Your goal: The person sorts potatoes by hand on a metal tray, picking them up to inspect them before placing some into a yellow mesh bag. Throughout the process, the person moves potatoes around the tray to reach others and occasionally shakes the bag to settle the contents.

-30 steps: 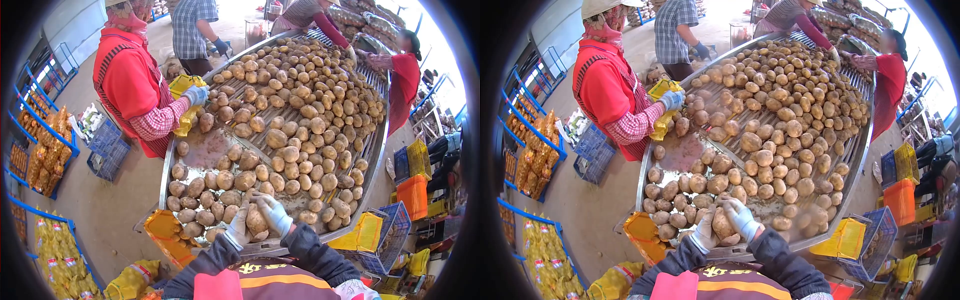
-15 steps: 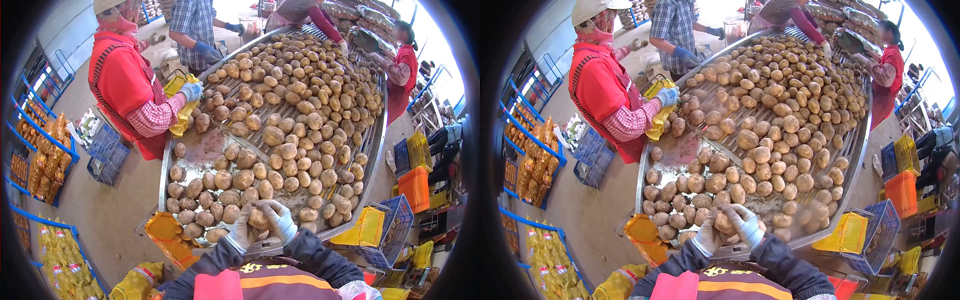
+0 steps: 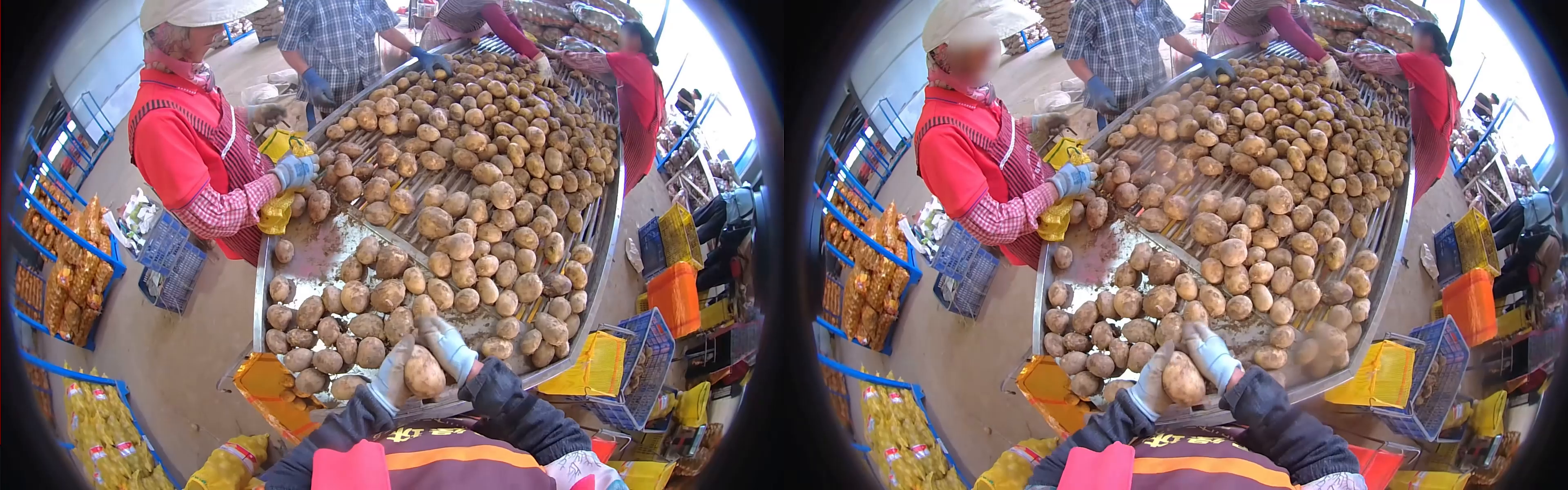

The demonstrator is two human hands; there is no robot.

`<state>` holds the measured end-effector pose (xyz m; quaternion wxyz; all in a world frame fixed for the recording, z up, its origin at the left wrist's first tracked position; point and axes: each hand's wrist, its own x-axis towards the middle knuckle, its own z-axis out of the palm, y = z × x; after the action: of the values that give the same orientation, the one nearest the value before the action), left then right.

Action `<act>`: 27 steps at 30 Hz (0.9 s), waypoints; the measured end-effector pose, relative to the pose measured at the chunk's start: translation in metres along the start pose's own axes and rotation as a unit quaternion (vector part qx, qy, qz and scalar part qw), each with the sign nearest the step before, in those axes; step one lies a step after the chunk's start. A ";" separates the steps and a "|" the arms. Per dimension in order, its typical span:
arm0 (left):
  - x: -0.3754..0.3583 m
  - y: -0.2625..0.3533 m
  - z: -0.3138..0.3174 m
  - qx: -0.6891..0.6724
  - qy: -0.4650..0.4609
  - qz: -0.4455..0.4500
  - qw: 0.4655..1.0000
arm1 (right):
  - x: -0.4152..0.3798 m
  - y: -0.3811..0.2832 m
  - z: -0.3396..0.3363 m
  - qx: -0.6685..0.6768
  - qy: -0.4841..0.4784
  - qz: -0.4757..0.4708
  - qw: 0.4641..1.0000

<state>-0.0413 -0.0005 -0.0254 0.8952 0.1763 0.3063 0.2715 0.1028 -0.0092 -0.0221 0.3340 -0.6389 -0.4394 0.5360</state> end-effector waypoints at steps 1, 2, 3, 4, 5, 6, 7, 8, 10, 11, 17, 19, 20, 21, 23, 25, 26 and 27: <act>-0.001 0.005 0.002 -0.056 0.018 -0.032 0.998 | -0.002 0.002 0.003 0.126 0.048 -0.026 0.990; 0.001 0.015 0.007 -0.112 0.034 -0.061 0.991 | -0.003 -0.002 0.002 0.248 0.096 -0.055 0.962; 0.005 0.021 0.005 -0.106 0.045 -0.079 0.990 | -0.012 -0.016 -0.002 0.203 0.097 -0.103 0.969; 0.010 0.019 -0.001 -0.107 0.045 -0.078 0.990 | -0.019 -0.022 -0.002 0.202 0.095 -0.103 0.969; 0.012 0.017 -0.006 -0.124 0.036 -0.050 0.990 | -0.024 -0.026 -0.001 0.052 0.085 -0.230 0.968; 0.014 0.015 -0.010 -0.140 0.027 -0.023 0.989 | -0.029 -0.028 0.001 -0.099 0.072 -0.348 0.929; 0.013 0.013 -0.014 -0.139 0.028 -0.024 0.990 | -0.032 -0.031 0.010 -0.143 0.128 -0.348 0.918; 0.011 0.014 -0.013 -0.119 0.012 -0.046 0.992 | -0.034 -0.035 0.008 -0.143 0.130 -0.347 0.918; 0.007 0.015 -0.007 -0.080 -0.024 -0.088 0.993 | -0.036 -0.041 0.003 0.072 0.034 -0.059 0.995; 0.004 0.016 0.000 -0.070 -0.011 -0.088 0.994 | -0.032 -0.034 0.000 0.128 0.022 -0.040 0.991; 0.009 0.012 -0.007 -0.111 -0.046 -0.101 0.988 | -0.028 -0.011 -0.001 0.264 0.071 -0.125 0.954; 0.011 0.006 -0.004 -0.061 0.049 -0.084 0.993 | -0.034 -0.021 0.001 -0.044 0.085 -0.256 0.962; 0.012 0.003 -0.002 -0.043 0.068 -0.074 0.994 | -0.035 -0.024 -0.003 -0.117 0.083 -0.261 0.954; 0.013 0.001 0.001 -0.024 0.087 -0.065 0.994 | -0.030 -0.014 -0.004 -0.042 0.073 -0.161 0.983; 0.006 0.004 0.011 -0.033 0.096 -0.081 0.991 | -0.013 0.005 -0.008 0.102 0.112 -0.042 0.988; 0.008 0.006 0.007 -0.083 0.066 -0.068 0.992 | -0.017 0.016 -0.014 0.161 0.108 -0.040 0.980; 0.006 0.007 0.007 -0.079 0.060 -0.078 0.992 | -0.023 0.023 -0.018 0.215 0.101 -0.038 0.971; 0.005 0.008 0.011 0.109 0.067 0.044 0.991 | -0.029 0.022 -0.015 0.256 0.062 -0.055 0.963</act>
<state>-0.0339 0.0071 -0.0157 0.8350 0.2681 0.3852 0.2871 0.1208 -0.0439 -0.0275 0.5416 -0.5394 -0.3004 0.5705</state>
